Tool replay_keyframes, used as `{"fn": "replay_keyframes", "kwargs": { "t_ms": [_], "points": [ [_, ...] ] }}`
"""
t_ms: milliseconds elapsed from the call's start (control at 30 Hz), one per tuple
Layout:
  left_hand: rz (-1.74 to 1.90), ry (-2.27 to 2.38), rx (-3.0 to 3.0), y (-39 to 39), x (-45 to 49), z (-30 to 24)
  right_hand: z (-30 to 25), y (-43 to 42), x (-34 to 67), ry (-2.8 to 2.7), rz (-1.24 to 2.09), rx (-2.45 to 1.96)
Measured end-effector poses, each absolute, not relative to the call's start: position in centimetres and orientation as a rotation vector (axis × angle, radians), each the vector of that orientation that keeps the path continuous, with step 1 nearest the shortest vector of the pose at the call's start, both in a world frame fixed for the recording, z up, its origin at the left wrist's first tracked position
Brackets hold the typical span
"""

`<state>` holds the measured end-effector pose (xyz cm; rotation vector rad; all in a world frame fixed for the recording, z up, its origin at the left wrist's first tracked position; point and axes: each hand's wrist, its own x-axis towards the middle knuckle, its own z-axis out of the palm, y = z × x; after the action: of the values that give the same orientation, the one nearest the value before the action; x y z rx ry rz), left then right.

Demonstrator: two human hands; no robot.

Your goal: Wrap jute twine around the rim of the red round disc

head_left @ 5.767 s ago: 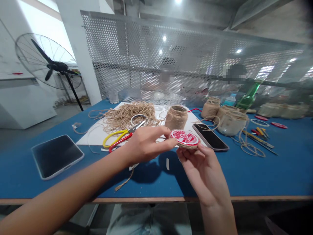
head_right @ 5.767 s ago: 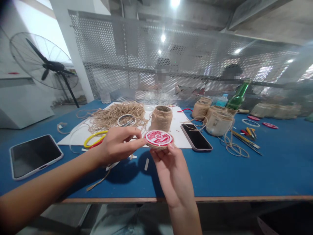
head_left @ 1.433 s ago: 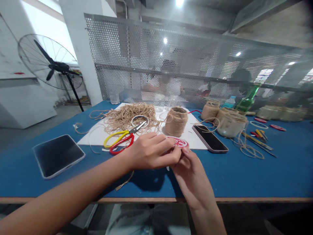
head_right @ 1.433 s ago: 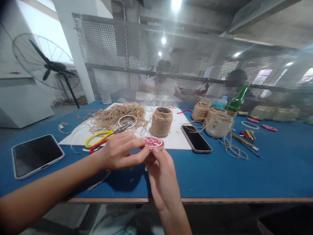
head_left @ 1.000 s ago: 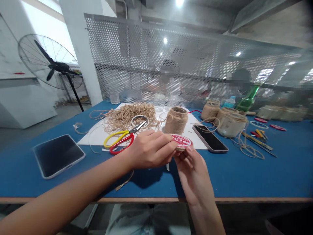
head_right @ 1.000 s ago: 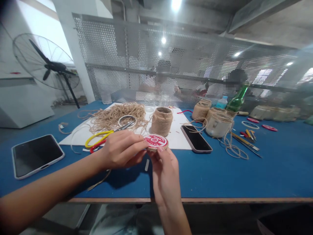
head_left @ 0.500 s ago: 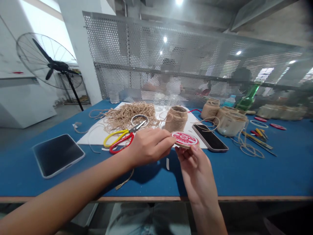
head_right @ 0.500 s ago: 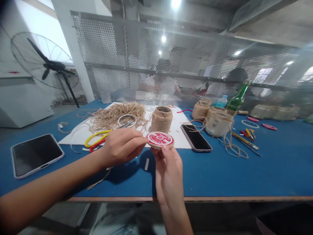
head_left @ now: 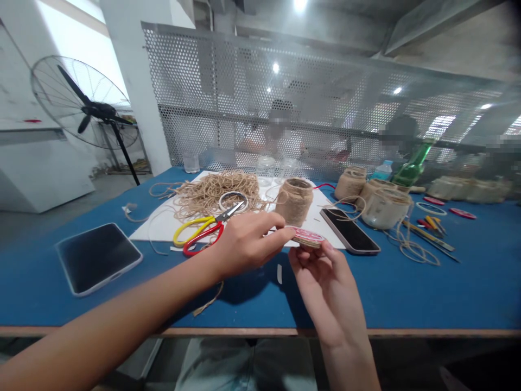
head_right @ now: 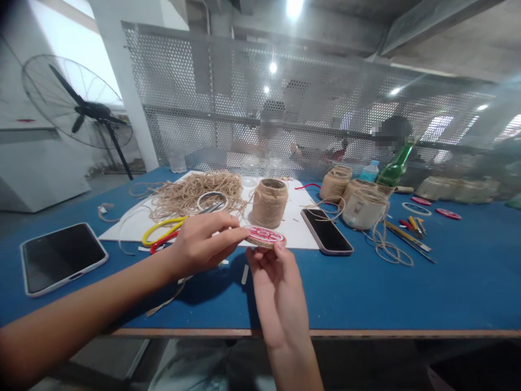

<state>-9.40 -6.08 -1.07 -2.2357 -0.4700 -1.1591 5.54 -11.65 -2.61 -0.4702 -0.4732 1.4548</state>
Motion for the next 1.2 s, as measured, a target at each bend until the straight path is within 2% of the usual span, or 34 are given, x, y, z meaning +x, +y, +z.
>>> {"fn": "replay_keyframes", "kwargs": {
  "t_ms": [300,767,1067,1200],
  "points": [
    [-1.094,-0.366,-2.192,-6.3,-9.6,-0.9,-2.4,-11.9,5.7,-0.369,1.598,-0.437],
    [-1.032,-0.303,-2.146,-6.8,-9.7,0.0,-2.7,-12.4,4.5,-0.591,1.540,-0.479],
    [-1.208,-0.403,-2.277,-6.9,-9.3,-0.8,-2.6,-12.4,4.3,-0.600,1.494,-0.489],
    [-1.179,-0.341,-2.284,-7.0,-9.4,-0.3,-2.8,-12.4,4.3,-0.606,1.496,-0.468]
  ]
}}
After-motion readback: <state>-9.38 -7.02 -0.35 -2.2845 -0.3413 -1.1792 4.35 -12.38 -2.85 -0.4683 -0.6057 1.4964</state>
